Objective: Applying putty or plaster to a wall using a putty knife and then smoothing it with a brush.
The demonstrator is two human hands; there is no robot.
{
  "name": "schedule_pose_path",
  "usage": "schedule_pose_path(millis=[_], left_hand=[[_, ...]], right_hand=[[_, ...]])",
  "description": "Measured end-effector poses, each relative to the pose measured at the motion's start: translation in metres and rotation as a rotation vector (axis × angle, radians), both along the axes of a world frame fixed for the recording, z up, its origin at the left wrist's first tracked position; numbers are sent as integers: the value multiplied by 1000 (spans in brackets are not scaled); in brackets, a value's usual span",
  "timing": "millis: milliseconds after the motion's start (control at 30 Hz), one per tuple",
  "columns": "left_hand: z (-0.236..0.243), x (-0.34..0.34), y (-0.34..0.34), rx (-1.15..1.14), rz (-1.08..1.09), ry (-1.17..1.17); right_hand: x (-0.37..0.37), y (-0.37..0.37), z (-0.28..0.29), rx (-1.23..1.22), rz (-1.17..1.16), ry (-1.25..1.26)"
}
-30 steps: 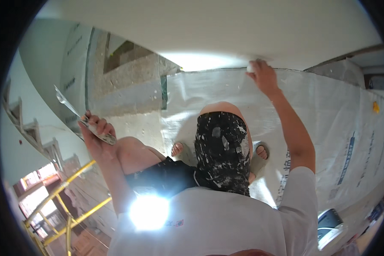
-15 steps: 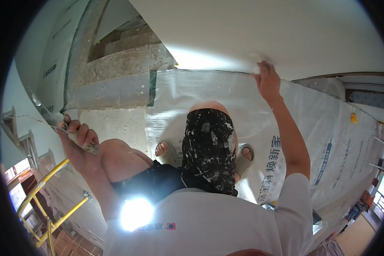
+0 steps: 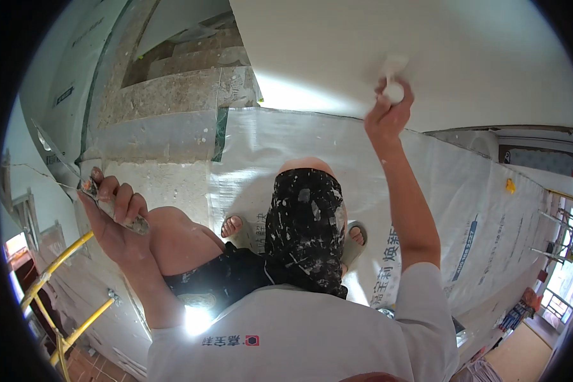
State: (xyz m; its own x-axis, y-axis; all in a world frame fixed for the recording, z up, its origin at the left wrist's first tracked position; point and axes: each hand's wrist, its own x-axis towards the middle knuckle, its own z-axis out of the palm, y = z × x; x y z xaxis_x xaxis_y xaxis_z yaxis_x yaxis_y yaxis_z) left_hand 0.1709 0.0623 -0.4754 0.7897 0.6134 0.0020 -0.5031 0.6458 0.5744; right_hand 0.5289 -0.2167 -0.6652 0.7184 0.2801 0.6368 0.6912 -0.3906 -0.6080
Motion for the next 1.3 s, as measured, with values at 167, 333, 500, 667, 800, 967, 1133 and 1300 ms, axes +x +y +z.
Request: schedule_pose_path(millis=[167,333,500,667,800,967,1133,1300], left_hand=[[1,16,4,-70,-110,-51],[2,-5,-7,-32,-41,-21],[6,-4,-4,-43,-41,-20],[4,8,0,-108,-83,61],[0,-9,3,-59,-89,46],[-9,16,7,-91,-92,38],[-27,40,14,-174,-132,72],[-32,32,17,-105,-151,77]], right_hand=[[-78,122,44,-219,216,-1],[-58,37,2,-246,84,196],[-63,119,104,365,105,78],[-91,130,70,-69,120,-35],[-13,11,25,432,-299,8],[46,0,104,1459,382,272],[-26,55,43,69,-210,1],[40,-42,61,374,-568,185]])
